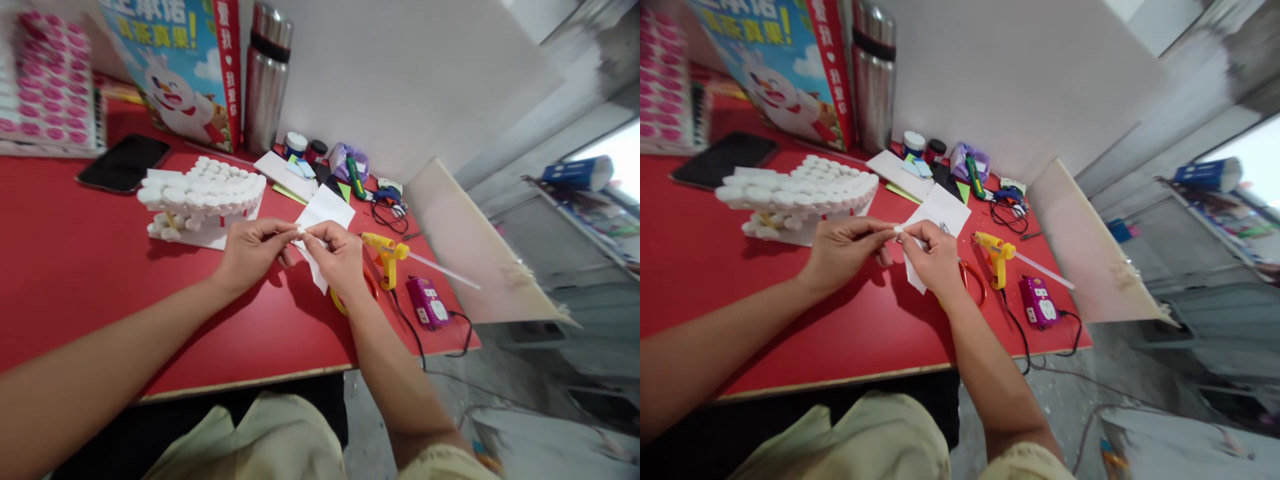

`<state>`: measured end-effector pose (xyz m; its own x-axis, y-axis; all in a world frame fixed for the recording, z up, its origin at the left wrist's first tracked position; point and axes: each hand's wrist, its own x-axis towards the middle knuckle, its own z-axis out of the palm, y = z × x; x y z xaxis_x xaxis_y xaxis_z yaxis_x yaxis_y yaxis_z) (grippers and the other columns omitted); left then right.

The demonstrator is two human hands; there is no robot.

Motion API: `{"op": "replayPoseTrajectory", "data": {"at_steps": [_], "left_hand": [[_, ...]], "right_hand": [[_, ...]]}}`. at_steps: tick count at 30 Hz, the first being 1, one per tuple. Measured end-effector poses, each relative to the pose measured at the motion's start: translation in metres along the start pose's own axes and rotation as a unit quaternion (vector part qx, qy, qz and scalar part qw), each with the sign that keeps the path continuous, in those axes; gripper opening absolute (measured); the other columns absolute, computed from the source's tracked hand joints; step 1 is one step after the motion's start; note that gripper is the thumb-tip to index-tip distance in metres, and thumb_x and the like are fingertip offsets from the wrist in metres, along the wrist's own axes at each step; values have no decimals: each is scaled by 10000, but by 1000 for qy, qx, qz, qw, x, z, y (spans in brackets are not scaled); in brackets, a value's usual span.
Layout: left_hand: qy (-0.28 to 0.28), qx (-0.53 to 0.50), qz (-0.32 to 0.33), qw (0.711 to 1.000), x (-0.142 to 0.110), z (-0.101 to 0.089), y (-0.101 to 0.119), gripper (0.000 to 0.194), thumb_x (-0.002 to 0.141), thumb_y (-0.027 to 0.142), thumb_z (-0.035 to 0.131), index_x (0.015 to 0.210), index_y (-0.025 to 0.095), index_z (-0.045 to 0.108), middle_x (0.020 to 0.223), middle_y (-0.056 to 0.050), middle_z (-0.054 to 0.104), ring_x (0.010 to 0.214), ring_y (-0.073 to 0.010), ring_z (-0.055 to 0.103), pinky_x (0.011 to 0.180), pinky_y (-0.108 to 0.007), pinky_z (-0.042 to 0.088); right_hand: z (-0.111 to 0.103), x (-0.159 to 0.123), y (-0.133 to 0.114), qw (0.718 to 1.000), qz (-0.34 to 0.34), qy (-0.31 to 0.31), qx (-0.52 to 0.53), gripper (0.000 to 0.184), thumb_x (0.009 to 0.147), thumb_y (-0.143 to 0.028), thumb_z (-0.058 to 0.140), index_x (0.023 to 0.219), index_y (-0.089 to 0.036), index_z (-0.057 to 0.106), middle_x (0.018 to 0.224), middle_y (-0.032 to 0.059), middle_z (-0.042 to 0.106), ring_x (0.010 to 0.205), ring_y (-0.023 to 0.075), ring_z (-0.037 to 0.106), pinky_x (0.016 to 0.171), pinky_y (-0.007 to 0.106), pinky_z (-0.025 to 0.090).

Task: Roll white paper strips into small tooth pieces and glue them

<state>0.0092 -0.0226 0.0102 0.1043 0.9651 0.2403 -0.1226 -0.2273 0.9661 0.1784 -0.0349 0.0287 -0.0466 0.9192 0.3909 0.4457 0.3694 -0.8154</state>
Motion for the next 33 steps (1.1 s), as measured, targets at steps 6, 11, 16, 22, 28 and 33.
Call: {"op": "replayPoseTrajectory", "data": {"at_steps": [6,11,16,22,28,33], "left_hand": [[-93,-99,-110,985,8,-9,4,223,811,310,813,946,133,822,540,-9,703,426,-145,639,439,-240,559],[-87,-47,-59,993,6,-7,7,211,849,327,772,942,147,830,566,-16,711,455,-158,659,433,-250,563],[-59,13,-11,998,3,-5,11,182,882,308,740,937,152,815,584,-1,702,454,-136,641,402,-214,526],[-29,32,21,999,-1,-2,11,131,869,270,767,914,149,783,570,13,692,448,-119,627,432,-202,508],[-40,-7,9,999,2,-6,11,99,811,233,810,846,148,771,542,5,692,445,-133,646,463,-215,522],[-75,-19,-23,997,6,-11,10,91,813,247,793,851,165,804,530,-1,697,432,-146,644,459,-234,529]], "right_hand": [[-7,2,-2,997,-10,-45,67,102,915,-280,721,863,-195,745,804,8,759,715,133,661,664,269,476],[-5,2,2,996,36,-44,68,156,897,-352,731,882,-198,748,810,19,756,706,143,652,646,274,492],[-3,1,3,997,59,-11,37,205,891,-395,737,847,-196,751,736,10,723,628,132,575,581,261,437],[0,-4,-7,998,-40,18,-53,176,922,-333,687,833,-191,740,681,-21,668,538,97,459,543,258,373],[-8,-3,-7,997,-61,-39,-24,172,951,-331,675,910,-193,767,747,-1,713,582,111,544,582,263,433],[-11,-3,-8,996,-63,-58,2,163,952,-331,689,898,-198,766,786,15,740,631,126,601,634,277,482]]}}
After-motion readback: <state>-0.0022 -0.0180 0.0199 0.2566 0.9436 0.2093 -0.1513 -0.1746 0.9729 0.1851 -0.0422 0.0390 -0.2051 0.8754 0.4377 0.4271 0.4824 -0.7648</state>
